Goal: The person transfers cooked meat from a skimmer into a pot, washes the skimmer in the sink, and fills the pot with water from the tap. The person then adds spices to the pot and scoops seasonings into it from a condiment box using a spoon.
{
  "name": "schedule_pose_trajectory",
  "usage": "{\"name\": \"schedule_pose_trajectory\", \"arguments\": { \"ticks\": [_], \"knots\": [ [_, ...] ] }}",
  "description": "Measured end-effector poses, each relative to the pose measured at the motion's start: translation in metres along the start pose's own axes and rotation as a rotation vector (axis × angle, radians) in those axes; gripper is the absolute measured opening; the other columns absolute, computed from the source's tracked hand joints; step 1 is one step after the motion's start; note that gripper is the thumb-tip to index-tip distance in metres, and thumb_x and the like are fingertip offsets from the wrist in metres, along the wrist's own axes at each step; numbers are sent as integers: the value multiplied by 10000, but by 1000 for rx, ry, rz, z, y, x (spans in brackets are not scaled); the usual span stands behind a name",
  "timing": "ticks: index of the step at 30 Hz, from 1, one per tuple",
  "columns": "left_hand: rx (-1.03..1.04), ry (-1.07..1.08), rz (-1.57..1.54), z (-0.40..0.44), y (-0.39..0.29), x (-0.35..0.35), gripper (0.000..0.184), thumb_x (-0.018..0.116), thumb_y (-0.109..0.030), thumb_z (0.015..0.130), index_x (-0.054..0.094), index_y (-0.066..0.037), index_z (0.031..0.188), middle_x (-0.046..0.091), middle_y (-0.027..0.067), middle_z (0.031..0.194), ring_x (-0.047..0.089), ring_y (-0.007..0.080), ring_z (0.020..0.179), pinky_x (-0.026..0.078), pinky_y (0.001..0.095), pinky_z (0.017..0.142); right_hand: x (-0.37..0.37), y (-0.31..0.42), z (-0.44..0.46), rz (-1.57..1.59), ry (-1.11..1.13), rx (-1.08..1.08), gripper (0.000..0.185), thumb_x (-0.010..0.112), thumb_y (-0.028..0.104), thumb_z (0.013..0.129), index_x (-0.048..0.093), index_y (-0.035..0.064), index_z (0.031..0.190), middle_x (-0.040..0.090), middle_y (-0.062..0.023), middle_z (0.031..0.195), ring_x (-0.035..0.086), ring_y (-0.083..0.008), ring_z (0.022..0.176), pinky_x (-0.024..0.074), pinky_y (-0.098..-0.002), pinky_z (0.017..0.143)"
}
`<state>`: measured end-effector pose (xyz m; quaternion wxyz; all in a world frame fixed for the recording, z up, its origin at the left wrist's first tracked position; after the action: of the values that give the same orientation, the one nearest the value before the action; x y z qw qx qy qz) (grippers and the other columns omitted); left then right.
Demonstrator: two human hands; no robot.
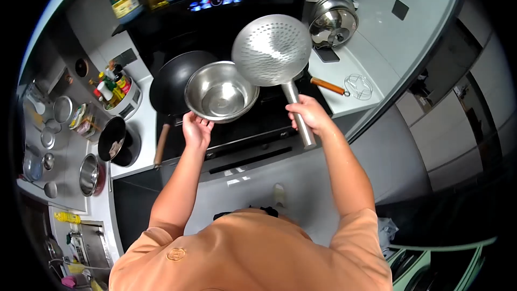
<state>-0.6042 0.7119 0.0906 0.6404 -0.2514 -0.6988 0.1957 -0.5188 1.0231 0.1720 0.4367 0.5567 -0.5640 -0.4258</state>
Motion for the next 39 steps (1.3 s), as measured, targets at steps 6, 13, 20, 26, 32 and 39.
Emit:
{"name": "schedule_pose_trajectory", "arguments": {
  "ticks": [6,13,20,26,32,39],
  "knots": [
    [56,-106,30,26,35,20,234,406,-290,909,534,-96,934,613,33,914,591,163,862,472,364,792,-165,41,118,-1060,-434,-282,466,663,232,771,518,-63,1102,636,-264,880,646,-391,794,528,-426,709],
    [155,-171,82,46,38,39,257,417,-308,914,552,-95,970,631,45,996,594,193,957,470,377,828,-194,38,205,-1348,-302,-88,429,621,191,740,513,-87,1047,638,-279,905,631,-400,884,509,-434,808],
    [278,-254,71,61,22,51,273,410,-299,921,539,-70,997,611,58,1000,582,198,968,455,385,874,-205,15,234,-929,-93,92,412,633,210,694,586,-111,947,639,-280,901,641,-377,851,513,-376,782],
    [300,-199,34,83,18,59,277,403,-286,925,530,-55,1011,610,72,1014,578,209,991,437,398,926,-212,-3,218,-498,111,337,170,618,160,768,554,15,831,564,-67,642,545,-160,455,463,-284,419],
    [313,-216,16,105,20,70,278,405,-291,926,526,-54,1008,612,80,1022,584,214,991,445,399,910,-182,-21,210,-330,251,417,173,635,190,774,559,36,762,578,-70,631,543,-152,470,455,-293,432],
    [297,-210,0,116,23,74,287,410,-298,924,529,-54,1019,609,78,1015,576,218,995,438,404,909,-162,-34,204,-85,237,459,162,603,194,821,535,47,832,575,-55,637,524,-112,466,431,-240,406]
  ]
}}
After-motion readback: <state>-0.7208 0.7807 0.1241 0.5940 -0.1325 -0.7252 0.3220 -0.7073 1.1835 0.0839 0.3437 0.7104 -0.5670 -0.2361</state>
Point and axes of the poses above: each hand's wrist, its own z-axis towards the middle knuckle, its own x-axis out of the palm, y = z × x, the point moved 7 cm from there along z, towards the middle knuckle
